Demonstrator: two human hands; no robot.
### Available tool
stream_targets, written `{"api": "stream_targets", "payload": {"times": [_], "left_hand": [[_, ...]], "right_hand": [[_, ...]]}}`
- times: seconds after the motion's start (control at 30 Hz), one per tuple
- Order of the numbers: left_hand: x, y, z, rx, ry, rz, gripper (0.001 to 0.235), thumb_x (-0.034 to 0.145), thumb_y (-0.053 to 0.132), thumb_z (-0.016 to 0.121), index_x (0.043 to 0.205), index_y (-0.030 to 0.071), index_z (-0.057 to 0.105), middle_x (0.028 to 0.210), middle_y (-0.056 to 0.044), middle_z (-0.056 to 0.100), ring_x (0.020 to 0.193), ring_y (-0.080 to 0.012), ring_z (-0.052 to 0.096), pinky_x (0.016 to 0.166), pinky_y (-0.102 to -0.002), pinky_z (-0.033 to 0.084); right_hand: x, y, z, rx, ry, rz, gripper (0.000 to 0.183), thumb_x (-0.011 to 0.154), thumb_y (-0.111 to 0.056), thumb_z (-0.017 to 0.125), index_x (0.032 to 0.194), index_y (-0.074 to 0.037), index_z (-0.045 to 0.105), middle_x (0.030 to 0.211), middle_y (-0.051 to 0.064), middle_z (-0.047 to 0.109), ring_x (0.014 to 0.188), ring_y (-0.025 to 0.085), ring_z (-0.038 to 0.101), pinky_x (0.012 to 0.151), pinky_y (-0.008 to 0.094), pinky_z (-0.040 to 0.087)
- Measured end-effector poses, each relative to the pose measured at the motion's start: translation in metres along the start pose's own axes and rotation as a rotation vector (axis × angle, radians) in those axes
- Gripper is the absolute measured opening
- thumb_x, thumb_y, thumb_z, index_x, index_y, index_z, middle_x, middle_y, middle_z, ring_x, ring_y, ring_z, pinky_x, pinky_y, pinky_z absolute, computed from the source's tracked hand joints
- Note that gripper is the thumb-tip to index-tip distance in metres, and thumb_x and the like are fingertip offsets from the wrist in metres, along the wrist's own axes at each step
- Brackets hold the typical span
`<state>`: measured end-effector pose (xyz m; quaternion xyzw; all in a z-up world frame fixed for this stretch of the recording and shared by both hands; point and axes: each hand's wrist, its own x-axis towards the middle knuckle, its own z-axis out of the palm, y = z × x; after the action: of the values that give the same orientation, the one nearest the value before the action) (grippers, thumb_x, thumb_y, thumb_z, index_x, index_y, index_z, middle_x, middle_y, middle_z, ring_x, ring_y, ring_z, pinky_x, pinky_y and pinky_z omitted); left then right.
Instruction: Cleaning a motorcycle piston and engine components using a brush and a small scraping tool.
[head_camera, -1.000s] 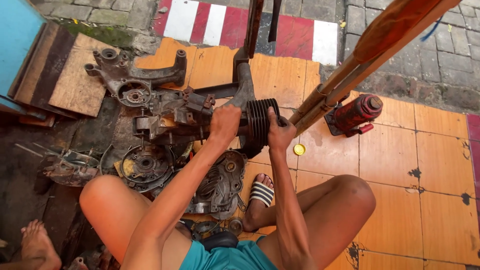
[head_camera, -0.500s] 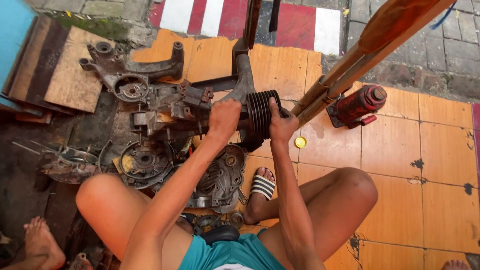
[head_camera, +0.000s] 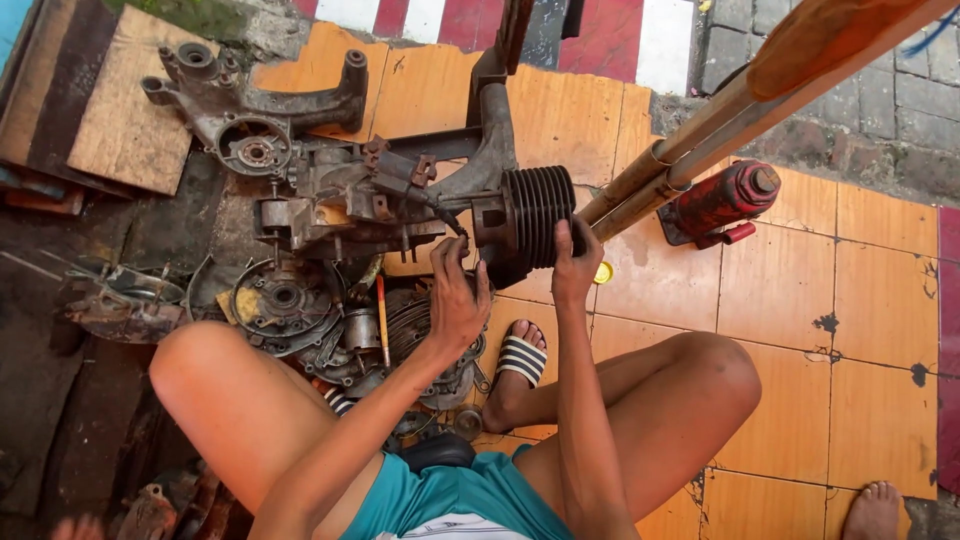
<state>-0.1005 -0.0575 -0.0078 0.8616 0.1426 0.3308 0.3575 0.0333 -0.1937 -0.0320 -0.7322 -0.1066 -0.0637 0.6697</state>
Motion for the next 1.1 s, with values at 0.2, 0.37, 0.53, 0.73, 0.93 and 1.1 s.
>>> {"api": "stream_targets", "payload": {"times": [0.2,0.37,0.53,0.73,0.93,1.1], "left_hand": [[0.006,-0.003,0.005,-0.019,-0.002,-0.039,0.034,0.109,0.006,0.057,0.140,-0.006,0.061,0.113,-0.022,0.069,0.102,-0.0393,0.072,0.077,-0.046,0.064],[0.009,-0.024,0.013,-0.108,0.010,-0.098,0.026,0.105,0.007,0.064,0.129,0.002,0.071,0.102,-0.016,0.076,0.094,-0.0363,0.075,0.069,-0.046,0.065],[0.005,-0.028,-0.001,-0.114,0.027,-0.135,0.016,0.101,0.016,0.072,0.114,0.009,0.080,0.097,-0.010,0.080,0.091,-0.0304,0.078,0.068,-0.042,0.065],[-0.026,-0.095,0.021,0.229,0.151,0.024,0.025,0.098,0.031,0.073,0.111,0.010,0.067,0.109,-0.009,0.061,0.106,-0.0302,0.062,0.078,-0.043,0.059],[-0.011,-0.105,0.017,0.420,0.030,0.406,0.046,0.095,0.012,0.070,0.138,0.007,0.054,0.142,-0.015,0.053,0.135,-0.0347,0.052,0.096,-0.044,0.054],[-0.007,-0.146,0.061,0.778,0.039,0.447,0.045,0.099,0.027,0.063,0.141,0.011,0.060,0.129,-0.007,0.064,0.123,-0.0211,0.060,0.095,-0.037,0.048]], "right_hand": [[0.003,0.009,0.012,-0.046,0.061,-0.052,0.041,0.098,-0.050,0.070,0.102,-0.009,0.069,0.081,0.006,0.062,0.082,0.011,0.057,0.076,0.032,0.050],[0.002,-0.018,0.023,-0.034,0.199,-0.038,0.027,0.096,-0.037,0.077,0.087,-0.013,0.070,0.070,0.000,0.059,0.071,0.008,0.055,0.067,0.025,0.048],[0.003,-0.004,0.024,0.004,0.245,-0.050,0.026,0.094,-0.036,0.080,0.086,-0.013,0.072,0.069,0.001,0.059,0.069,0.009,0.056,0.065,0.025,0.048],[0.002,-0.009,0.021,0.000,0.230,-0.038,0.025,0.097,-0.034,0.076,0.087,-0.011,0.071,0.070,0.002,0.058,0.070,0.010,0.053,0.066,0.024,0.045],[0.000,-0.009,0.020,0.038,0.205,-0.031,0.026,0.099,-0.035,0.073,0.089,-0.011,0.069,0.074,0.000,0.058,0.073,0.009,0.052,0.069,0.025,0.045],[-0.002,-0.023,0.023,-0.005,0.161,-0.045,0.030,0.100,-0.038,0.072,0.094,-0.009,0.070,0.076,0.001,0.059,0.076,0.011,0.052,0.070,0.026,0.046]]}}
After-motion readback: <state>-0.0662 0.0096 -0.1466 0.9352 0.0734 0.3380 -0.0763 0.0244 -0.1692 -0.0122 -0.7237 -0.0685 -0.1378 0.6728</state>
